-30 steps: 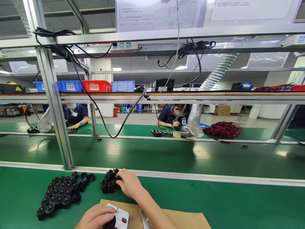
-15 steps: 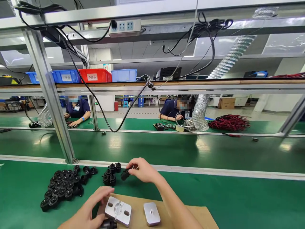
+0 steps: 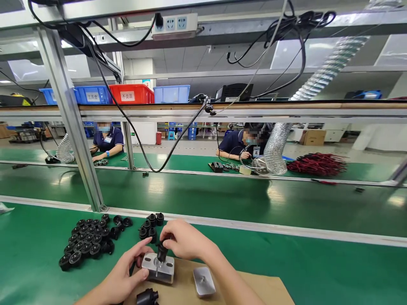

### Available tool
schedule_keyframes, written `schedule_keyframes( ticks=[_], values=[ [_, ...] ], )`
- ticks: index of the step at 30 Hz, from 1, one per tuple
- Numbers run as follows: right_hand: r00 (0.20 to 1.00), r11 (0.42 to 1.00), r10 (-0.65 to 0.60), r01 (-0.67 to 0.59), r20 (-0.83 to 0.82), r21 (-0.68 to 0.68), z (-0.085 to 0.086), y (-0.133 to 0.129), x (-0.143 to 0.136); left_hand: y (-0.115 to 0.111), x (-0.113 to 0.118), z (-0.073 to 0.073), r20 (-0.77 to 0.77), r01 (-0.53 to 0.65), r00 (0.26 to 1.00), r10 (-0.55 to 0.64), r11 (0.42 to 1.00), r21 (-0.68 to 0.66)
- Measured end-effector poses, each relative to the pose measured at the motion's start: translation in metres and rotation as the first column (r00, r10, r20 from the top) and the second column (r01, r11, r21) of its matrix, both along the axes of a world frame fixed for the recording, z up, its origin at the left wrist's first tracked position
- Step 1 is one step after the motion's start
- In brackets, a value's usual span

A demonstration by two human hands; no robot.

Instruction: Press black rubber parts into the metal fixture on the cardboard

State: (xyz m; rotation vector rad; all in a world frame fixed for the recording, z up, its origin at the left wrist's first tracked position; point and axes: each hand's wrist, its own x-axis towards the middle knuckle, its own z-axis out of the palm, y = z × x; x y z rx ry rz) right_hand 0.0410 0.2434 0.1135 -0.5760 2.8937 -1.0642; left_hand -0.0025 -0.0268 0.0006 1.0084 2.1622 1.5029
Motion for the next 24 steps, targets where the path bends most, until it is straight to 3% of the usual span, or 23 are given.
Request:
schedule_keyframes(
  ticks=[14, 24],
  values=[
    [0.993, 0.99, 0.101, -0.094, -0.061, 0.102, 0.001, -0.016, 0.006, 0.0, -0.002, -0.009, 0.03, -0.031, 0.999, 0.03, 0.999, 0.035],
    [0.999, 0.986, 0.041, -0.046, 0.036, 0.159, 0.002, -0.013, 0.01, 0.005, -0.006, -0.004, 0.133, -0.023, 0.991, 0.007, 0.993, 0.118]
  ],
)
